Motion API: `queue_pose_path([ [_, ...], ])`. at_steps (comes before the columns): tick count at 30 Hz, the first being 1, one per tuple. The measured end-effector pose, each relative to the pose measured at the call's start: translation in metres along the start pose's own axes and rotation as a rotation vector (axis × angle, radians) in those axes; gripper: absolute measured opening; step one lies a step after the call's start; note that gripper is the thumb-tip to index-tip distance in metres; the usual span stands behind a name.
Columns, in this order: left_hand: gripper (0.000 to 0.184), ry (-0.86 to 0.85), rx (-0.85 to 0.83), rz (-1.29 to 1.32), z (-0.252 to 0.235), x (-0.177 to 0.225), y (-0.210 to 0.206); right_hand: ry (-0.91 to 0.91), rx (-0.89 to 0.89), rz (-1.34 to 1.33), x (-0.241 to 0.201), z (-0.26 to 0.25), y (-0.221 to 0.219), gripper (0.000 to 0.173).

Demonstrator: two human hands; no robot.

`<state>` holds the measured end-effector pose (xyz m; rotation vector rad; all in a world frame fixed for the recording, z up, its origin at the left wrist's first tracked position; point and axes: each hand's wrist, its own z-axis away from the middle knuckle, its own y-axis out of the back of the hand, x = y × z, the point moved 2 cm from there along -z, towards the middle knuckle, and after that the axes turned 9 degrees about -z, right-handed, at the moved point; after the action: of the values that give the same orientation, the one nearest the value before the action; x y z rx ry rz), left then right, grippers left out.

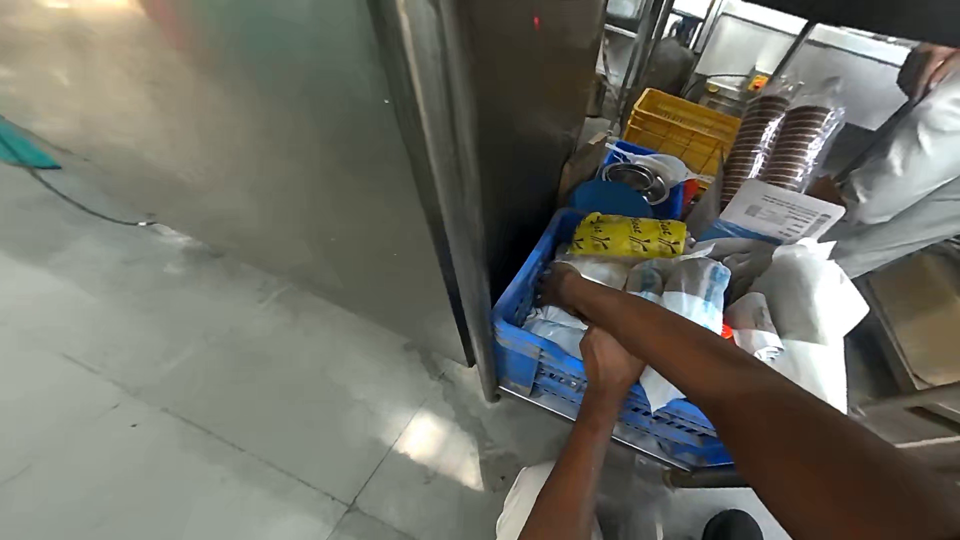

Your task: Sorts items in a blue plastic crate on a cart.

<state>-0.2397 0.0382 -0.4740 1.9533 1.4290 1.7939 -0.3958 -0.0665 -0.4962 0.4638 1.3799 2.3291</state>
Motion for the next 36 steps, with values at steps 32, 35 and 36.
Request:
queue_pose_path([
  [32,0.092,-0.074,0.688,0.07,0.004,-0.012,-0.008,0.446,0.64,-0.178,0.113,0.159,0.06,0.034],
  [35,0.108,-0.015,0.539,0.028,-0.001,-0.017,0.002,0.288,0.638,-0.19,0.107,0.183,0.045,0.024],
  [36,0.109,-0.02,0.517,-0.02,-0.002,-0.018,0.005,0.251,0.642,-0.189,0.104,0.187,0.041,0.023],
])
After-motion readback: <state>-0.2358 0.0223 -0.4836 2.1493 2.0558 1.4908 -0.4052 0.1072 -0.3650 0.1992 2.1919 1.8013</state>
